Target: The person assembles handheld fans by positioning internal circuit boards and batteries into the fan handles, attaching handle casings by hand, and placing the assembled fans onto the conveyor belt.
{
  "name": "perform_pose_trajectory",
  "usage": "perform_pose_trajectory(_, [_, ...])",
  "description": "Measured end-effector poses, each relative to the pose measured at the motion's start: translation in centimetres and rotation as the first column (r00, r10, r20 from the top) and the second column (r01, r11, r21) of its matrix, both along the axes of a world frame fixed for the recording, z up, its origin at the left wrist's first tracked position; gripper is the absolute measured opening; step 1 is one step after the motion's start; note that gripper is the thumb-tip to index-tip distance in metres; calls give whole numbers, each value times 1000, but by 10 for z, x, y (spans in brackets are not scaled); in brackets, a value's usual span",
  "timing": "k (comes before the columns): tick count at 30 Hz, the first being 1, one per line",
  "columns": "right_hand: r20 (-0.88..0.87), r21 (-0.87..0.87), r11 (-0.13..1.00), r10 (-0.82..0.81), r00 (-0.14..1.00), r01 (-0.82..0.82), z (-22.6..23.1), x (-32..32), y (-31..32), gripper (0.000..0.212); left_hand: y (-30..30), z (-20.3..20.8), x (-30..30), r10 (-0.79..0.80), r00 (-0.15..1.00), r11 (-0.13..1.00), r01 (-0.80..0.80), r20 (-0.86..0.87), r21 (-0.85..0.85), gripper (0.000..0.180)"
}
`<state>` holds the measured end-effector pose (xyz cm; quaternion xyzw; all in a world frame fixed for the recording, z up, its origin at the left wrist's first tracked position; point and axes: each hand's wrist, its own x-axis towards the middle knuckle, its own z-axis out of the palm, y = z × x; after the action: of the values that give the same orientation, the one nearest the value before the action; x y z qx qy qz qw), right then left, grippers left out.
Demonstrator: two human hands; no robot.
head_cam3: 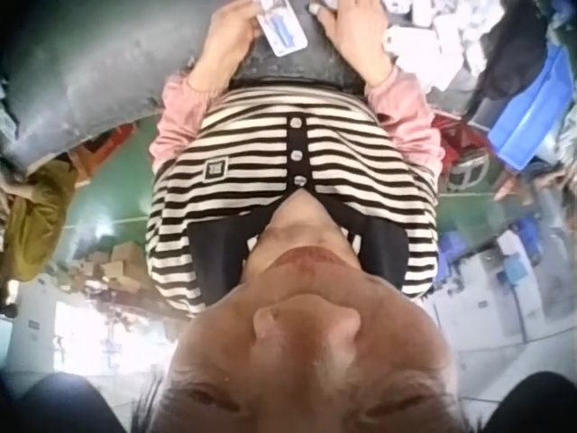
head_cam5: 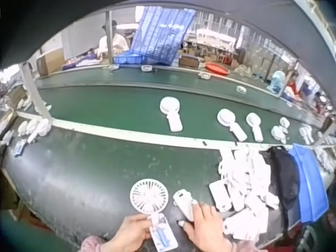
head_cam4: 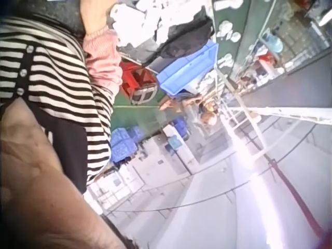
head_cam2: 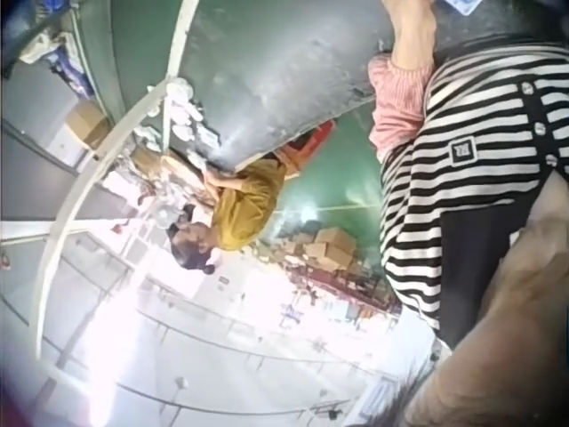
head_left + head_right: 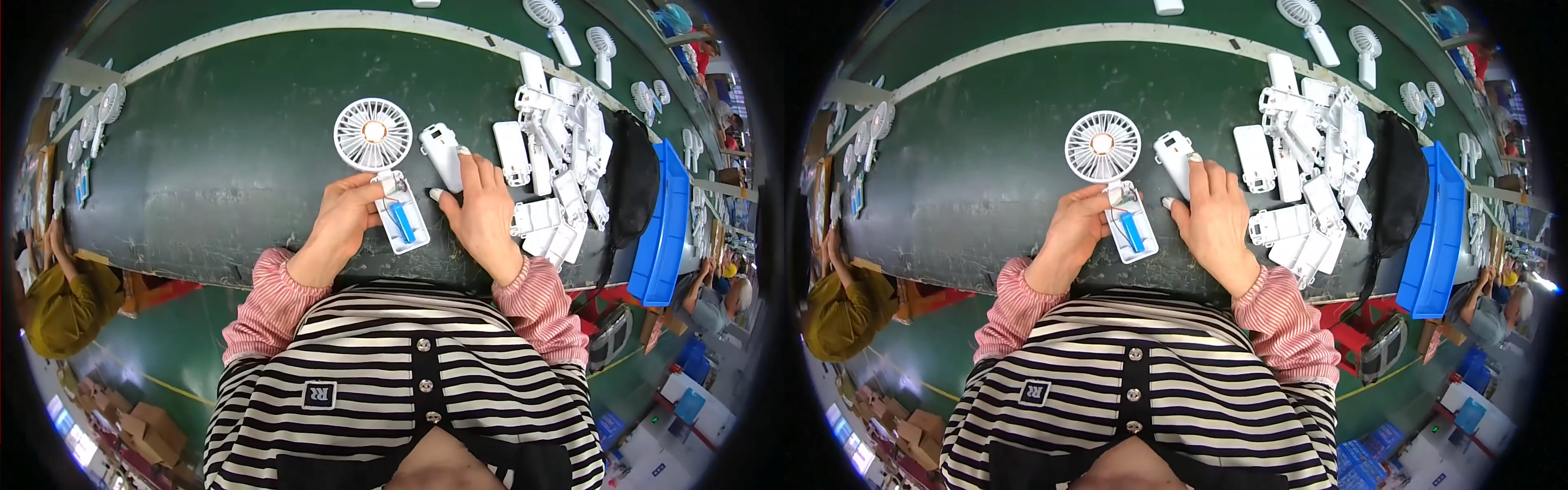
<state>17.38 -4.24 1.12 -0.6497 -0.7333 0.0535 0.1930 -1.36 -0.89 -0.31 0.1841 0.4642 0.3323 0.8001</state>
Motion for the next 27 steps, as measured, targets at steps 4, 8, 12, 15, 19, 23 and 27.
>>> perform_pose_trajectory(4, [88,53,998,-35,996,30,-7,-6,0,56,-2,1,2,-27,1000,1000,27,-17,10,23])
perform_pose_trajectory(8, [136,14,998,-62,989,60,-6,-9,6,51,-6,-1,4,-28,999,1000,28,-18,5,20])
perform_pose_trajectory(12, [5,7,992,-124,992,124,6,-3,6,48,-6,-2,5,-20,1000,1000,20,19,-5,20])
perform_pose_trajectory(15, [-147,-111,990,-107,983,92,40,-13,-6,49,-5,1,3,-10,999,1000,11,41,-13,25])
perform_pose_trajectory(19, [-152,-150,981,97,984,-120,61,-28,-18,46,-4,3,3,25,995,999,-21,97,-42,33])
perform_pose_trajectory(23, [-163,-180,967,154,974,-183,64,-40,-16,45,-4,9,7,51,991,998,-46,125,-43,39])
perform_pose_trajectory(27, [-108,-199,963,165,980,-184,58,-46,-10,45,-4,7,6,16,989,999,-9,148,-50,42])
